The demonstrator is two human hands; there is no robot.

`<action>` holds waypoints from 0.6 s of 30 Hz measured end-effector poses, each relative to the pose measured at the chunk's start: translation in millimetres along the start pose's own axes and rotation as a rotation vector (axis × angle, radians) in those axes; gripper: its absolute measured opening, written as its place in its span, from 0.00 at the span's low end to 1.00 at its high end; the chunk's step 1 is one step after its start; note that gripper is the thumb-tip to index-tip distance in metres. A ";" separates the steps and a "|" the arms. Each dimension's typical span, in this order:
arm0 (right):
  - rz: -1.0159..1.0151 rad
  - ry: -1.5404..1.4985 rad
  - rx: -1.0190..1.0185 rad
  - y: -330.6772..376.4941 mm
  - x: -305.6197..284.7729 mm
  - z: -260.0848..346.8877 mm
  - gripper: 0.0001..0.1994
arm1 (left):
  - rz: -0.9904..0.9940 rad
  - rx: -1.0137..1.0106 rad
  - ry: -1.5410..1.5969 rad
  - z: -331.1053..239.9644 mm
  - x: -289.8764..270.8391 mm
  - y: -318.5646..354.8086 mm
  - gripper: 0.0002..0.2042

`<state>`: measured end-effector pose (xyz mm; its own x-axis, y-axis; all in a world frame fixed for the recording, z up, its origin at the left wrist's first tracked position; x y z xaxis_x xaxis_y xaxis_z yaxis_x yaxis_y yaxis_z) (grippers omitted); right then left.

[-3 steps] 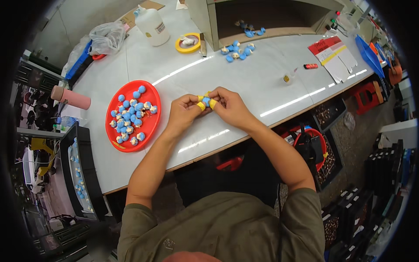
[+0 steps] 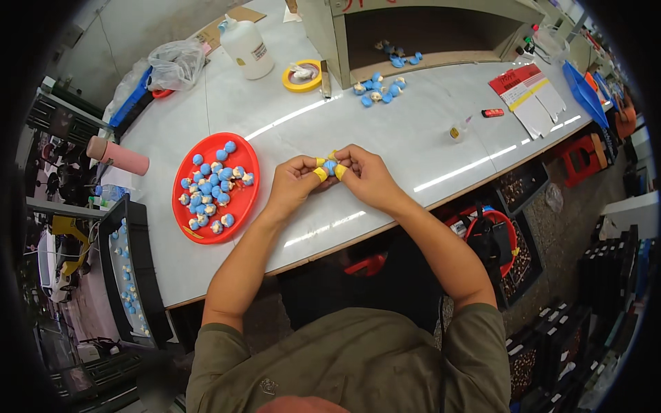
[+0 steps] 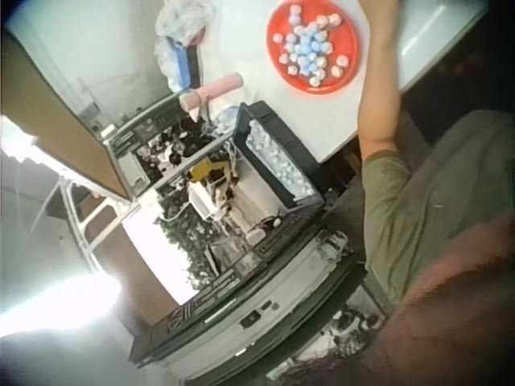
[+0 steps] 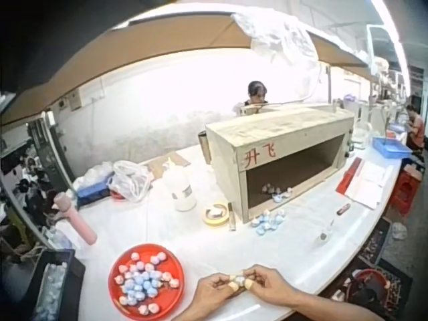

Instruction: The person assembles small blue and white decorative items by hand, picking them from a red plate and placing them on the table. They use a small bottle to apply a substance to the items before joining them together.

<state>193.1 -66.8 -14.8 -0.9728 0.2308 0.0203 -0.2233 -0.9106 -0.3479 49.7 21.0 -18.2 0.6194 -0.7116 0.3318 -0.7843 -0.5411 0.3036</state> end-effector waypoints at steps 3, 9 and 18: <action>0.007 0.008 0.043 0.2 1.4 8.6 0.13 | -0.001 -0.025 0.019 -3.0 -0.6 2.2 0.08; 0.034 -0.023 0.080 -0.8 0.8 10.7 0.12 | 0.020 -0.037 0.023 -4.1 -1.6 1.8 0.08; 0.045 0.015 0.043 -1.3 1.9 6.9 0.07 | 0.011 -0.011 -0.004 -4.6 -0.2 1.1 0.06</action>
<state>191.1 -67.5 -7.9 -0.9809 0.1944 -0.0082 -0.1825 -0.9339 -0.3076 48.8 22.6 -13.8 0.6105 -0.7193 0.3316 -0.7906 -0.5281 0.3101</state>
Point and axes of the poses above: each hand's wrist, its own y-axis away from the middle knuckle, its own x-axis out of the palm, z = x × y, the point moved 5 cm from there along -y, towards the middle knuckle, and after that the axes turned 12 degrees about -x, right-handed, at the moved point
